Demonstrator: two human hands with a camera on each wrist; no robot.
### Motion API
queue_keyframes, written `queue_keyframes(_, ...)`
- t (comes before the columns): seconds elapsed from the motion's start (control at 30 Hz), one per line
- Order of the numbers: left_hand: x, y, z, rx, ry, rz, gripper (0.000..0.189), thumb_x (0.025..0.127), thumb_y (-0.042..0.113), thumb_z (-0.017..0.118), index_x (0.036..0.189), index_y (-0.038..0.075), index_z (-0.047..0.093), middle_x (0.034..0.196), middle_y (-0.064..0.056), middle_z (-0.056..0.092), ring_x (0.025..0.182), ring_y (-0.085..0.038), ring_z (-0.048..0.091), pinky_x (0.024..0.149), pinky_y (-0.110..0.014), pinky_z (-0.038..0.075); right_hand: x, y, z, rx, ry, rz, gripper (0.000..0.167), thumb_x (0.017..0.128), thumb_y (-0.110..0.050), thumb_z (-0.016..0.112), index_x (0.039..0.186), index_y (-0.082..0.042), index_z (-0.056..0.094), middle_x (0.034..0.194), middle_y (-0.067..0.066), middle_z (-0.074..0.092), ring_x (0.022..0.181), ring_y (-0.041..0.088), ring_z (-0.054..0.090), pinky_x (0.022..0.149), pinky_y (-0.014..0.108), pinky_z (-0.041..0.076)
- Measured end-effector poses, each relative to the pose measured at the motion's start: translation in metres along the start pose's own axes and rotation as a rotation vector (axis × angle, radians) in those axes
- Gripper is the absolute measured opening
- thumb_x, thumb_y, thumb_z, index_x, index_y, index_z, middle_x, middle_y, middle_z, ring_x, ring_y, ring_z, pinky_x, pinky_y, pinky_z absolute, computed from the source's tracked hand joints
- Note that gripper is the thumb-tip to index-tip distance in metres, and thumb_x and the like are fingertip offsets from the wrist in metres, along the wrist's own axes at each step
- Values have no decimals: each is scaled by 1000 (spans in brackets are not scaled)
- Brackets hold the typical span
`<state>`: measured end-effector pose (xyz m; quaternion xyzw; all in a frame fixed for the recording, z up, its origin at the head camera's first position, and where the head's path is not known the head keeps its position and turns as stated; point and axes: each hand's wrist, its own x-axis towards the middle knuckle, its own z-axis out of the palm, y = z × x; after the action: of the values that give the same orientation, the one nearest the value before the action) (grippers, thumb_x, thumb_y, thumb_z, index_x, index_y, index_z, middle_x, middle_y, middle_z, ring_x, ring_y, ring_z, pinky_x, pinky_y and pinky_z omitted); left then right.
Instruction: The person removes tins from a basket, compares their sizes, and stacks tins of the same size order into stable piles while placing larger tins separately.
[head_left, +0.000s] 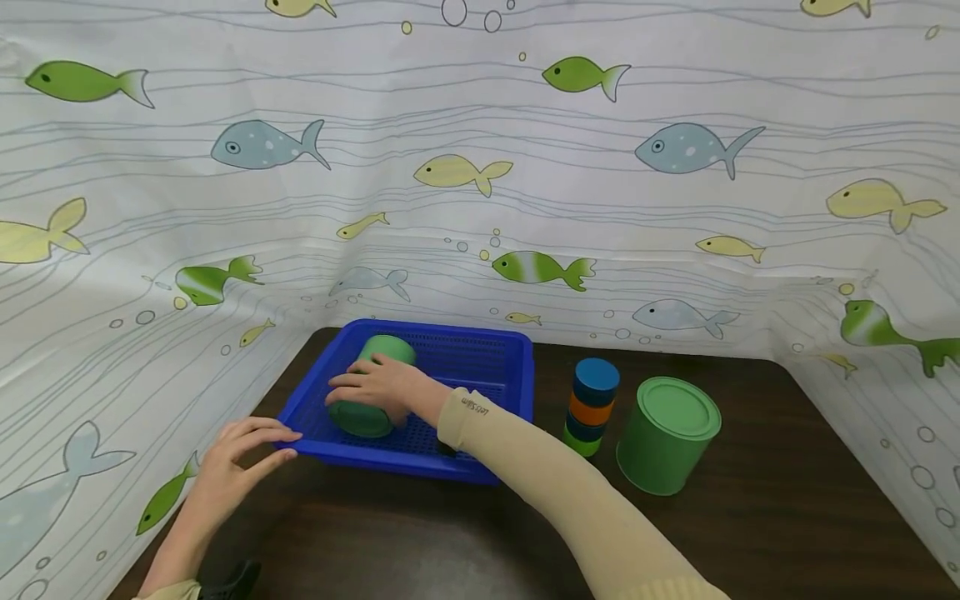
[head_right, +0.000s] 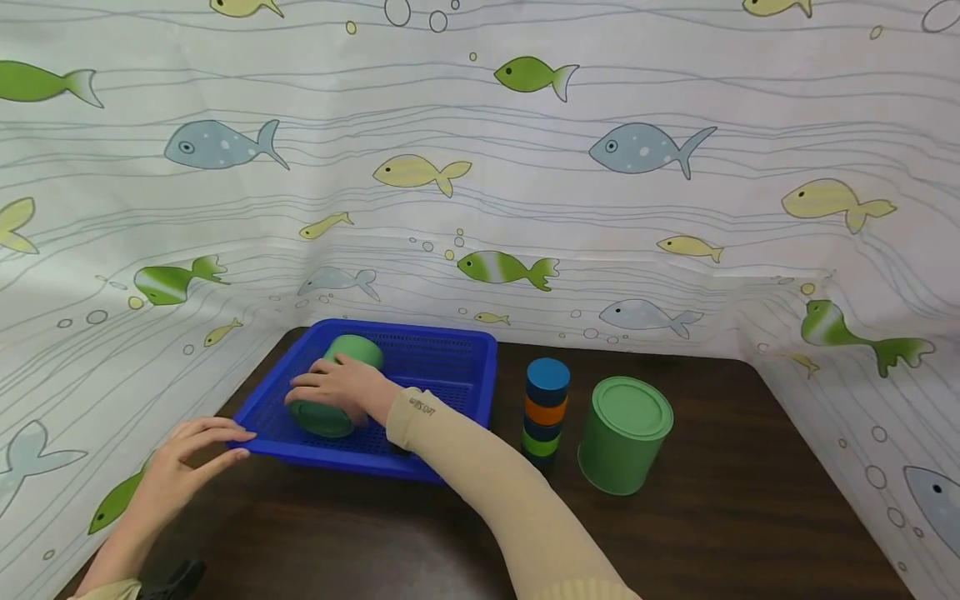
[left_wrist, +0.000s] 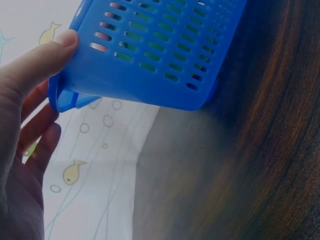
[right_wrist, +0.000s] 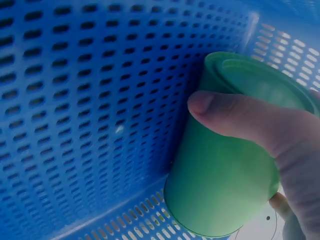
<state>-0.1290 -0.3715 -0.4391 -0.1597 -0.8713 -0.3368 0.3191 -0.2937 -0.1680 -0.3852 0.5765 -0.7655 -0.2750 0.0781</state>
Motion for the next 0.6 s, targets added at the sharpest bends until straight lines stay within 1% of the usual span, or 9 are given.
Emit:
queue_keyframes(0.13,-1,0,3,-6,3,8,34,70,-12,80,96,10,77,101,5,66,104,3,45,90,-14,28,-2,0,2,-23,10,-11,111,77,-49,81,157,-37,5,165,-9,17,152,18,20,121,40,29)
queue_keyframes(0.23,-1,0,3,6,-2,0,34,70,-11,80,96,11,77,101,5,66,104,4,45,90,-14,28,-2,0,0,-25,4,-29,113,75,-51,82,157,-35,6,164,-8,21,154,22,16,124,41,24)
queue_keyframes(0.33,-1,0,3,17,-8,-13,34,71,-10,80,96,12,77,102,6,65,104,5,44,90,-15,27,-2,1,0,7,-5,-43,114,74,-50,83,157,-33,7,166,-7,16,156,27,10,125,44,19)
queue_keyframes(0.4,-1,0,3,20,-2,-15,34,71,-11,80,96,11,77,102,5,65,104,5,44,90,-14,27,-3,2,1,40,1,-48,112,75,-47,83,157,-33,9,167,-6,13,156,29,9,126,45,17)
queue_keyframes(0.5,-1,0,2,20,3,-13,33,71,-11,80,96,10,77,101,5,65,103,4,44,89,-14,28,-2,3,2,72,18,-50,108,78,-44,82,157,-33,10,167,-6,13,156,28,12,125,46,18)
queue_keyframes(0.6,-1,1,1,20,3,-13,32,71,-11,80,96,10,77,101,5,66,102,4,44,89,-13,28,-2,5,5,94,44,-49,105,79,-45,81,157,-34,11,165,-6,20,155,28,16,124,47,21)
